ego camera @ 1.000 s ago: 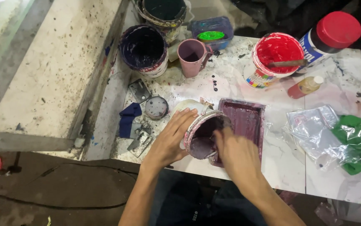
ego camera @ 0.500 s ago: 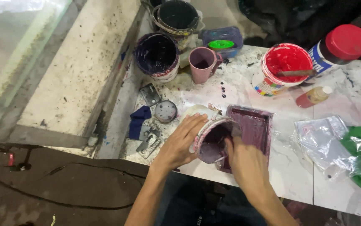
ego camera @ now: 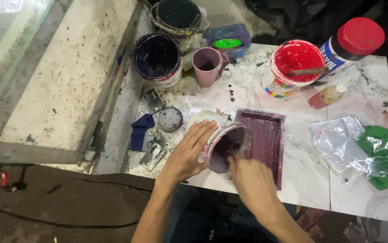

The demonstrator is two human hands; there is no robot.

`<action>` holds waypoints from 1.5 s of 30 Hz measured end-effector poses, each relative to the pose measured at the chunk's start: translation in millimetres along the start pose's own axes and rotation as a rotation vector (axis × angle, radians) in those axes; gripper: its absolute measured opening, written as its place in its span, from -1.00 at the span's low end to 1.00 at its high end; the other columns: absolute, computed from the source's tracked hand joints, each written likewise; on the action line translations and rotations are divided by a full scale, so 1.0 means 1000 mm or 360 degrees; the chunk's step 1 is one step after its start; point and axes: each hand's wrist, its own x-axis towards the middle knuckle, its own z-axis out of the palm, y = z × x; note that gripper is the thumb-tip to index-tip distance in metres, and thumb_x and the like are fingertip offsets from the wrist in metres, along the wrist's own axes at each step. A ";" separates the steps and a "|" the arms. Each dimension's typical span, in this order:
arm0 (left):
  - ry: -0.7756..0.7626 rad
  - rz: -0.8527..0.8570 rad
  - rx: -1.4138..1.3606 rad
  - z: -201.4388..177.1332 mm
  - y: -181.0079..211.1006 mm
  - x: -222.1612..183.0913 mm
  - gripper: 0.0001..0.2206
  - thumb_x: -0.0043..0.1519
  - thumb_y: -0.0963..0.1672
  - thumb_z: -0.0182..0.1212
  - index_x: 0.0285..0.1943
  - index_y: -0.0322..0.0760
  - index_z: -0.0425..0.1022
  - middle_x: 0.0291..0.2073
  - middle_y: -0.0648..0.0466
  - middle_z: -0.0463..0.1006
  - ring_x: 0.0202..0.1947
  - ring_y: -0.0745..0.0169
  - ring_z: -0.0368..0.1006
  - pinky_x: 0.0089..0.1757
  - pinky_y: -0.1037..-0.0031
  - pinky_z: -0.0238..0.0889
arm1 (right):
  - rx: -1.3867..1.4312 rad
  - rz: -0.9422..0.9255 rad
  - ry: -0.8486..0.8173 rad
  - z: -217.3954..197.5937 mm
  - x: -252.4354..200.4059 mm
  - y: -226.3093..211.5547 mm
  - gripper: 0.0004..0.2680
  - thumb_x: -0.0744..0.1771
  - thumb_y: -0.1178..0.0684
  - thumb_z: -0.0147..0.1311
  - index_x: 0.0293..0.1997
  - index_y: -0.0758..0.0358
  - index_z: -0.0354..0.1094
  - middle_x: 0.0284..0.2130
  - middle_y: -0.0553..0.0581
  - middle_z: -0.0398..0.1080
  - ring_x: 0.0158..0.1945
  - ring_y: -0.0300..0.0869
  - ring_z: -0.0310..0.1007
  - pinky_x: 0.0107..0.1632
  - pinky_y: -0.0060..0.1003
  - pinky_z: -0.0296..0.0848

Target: Stirring ink in a container using a tool and adding liquid from a pitcher to mix it.

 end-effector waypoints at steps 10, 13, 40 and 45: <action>-0.0033 -0.0016 0.0018 0.001 -0.004 -0.002 -0.12 0.14 -0.14 0.58 0.54 -0.41 -0.01 0.49 -0.18 0.17 0.51 -0.17 0.14 0.46 -0.09 -0.04 | -0.0154 0.0132 0.0284 0.006 0.009 0.010 -0.75 0.45 -0.16 -0.12 -0.08 0.21 0.38 -0.58 0.29 0.49 -0.51 0.34 0.52 -0.47 0.18 0.44; -0.0069 -0.0022 0.0020 0.002 -0.004 0.000 -0.05 0.05 -0.17 0.62 0.55 -0.41 -0.03 0.50 -0.19 0.15 0.51 -0.17 0.13 0.46 -0.09 -0.08 | -0.0073 -0.0036 -0.0014 0.002 -0.001 -0.001 -0.81 0.49 0.03 -0.22 0.00 0.26 0.34 -0.69 0.03 0.39 -0.73 -0.15 0.48 -0.72 -0.36 0.50; -0.0093 -0.0015 0.0010 0.002 -0.001 0.001 -0.01 0.03 -0.15 0.66 0.56 -0.39 -0.05 0.52 -0.17 0.11 0.53 -0.18 0.09 0.45 -0.10 -0.06 | -0.0011 -0.0084 -0.0024 -0.008 0.004 0.014 -0.78 0.44 -0.10 -0.10 -0.15 0.20 0.40 -0.58 0.21 0.49 -0.53 0.19 0.54 -0.41 0.11 0.52; -0.0075 -0.0010 -0.0001 0.001 -0.002 0.002 -0.06 0.04 -0.24 0.59 0.55 -0.40 -0.03 0.50 -0.18 0.14 0.52 -0.19 0.10 0.46 -0.09 -0.07 | 0.0186 -0.0039 0.0126 -0.019 0.017 0.008 -0.77 0.44 -0.11 -0.05 -0.19 0.22 0.42 -0.68 0.17 0.47 -0.60 0.09 0.54 -0.45 0.00 0.49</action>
